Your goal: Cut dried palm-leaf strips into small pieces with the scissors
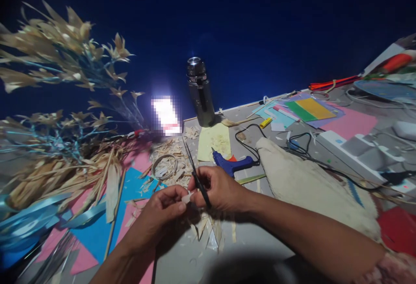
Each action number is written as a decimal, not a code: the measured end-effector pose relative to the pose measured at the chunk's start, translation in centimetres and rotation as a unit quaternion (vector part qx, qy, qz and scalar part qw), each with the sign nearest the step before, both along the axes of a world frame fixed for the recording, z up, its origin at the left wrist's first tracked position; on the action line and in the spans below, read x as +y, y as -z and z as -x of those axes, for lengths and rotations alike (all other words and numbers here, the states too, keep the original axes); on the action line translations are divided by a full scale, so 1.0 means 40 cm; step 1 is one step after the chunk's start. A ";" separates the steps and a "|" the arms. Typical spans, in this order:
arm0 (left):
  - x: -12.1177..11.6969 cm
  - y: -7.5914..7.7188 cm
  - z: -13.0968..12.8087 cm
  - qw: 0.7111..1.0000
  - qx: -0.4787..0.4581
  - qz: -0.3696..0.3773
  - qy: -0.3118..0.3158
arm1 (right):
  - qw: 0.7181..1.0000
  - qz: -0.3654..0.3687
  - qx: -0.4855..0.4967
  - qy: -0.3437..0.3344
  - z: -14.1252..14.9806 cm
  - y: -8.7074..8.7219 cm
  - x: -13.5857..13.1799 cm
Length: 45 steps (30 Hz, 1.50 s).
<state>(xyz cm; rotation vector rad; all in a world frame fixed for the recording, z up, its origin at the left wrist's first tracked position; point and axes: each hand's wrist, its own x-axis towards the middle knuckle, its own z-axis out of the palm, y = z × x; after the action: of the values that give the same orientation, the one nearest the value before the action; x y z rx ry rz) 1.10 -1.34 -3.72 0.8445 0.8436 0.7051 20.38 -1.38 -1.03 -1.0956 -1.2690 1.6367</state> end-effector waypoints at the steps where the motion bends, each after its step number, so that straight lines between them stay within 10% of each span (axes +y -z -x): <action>1: -0.001 0.002 -0.001 1.000 -0.004 0.006 0.000 | 1.000 0.000 -0.001 -0.007 -0.001 -0.001 0.000; 14: -0.001 -0.039 0.005 0.995 0.055 -0.082 0.003 | 0.997 0.028 -0.007 -0.075 -0.005 -0.002 -0.005; 23: -0.004 -0.052 0.000 0.997 0.060 -0.034 0.019 | 0.999 0.029 0.038 0.015 0.006 0.019 0.000; 27: -0.003 -0.040 0.003 0.999 -0.008 -0.001 -0.051 | 0.997 0.042 0.054 0.045 0.014 0.035 0.000; 33: 0.000 -0.040 -0.006 0.980 -0.122 0.002 -0.156 | 0.992 0.087 0.016 -0.090 0.045 0.057 -0.027; 45: -0.004 -0.028 -0.022 0.959 -0.094 0.012 -0.268 | 0.989 0.092 0.010 -0.116 0.074 0.083 -0.041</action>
<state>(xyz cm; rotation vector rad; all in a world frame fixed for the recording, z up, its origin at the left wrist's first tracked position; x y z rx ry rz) 2.00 -1.50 -2.59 0.5127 0.9124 1.2286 17.40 -3.03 -4.36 -1.0670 -1.2916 1.9665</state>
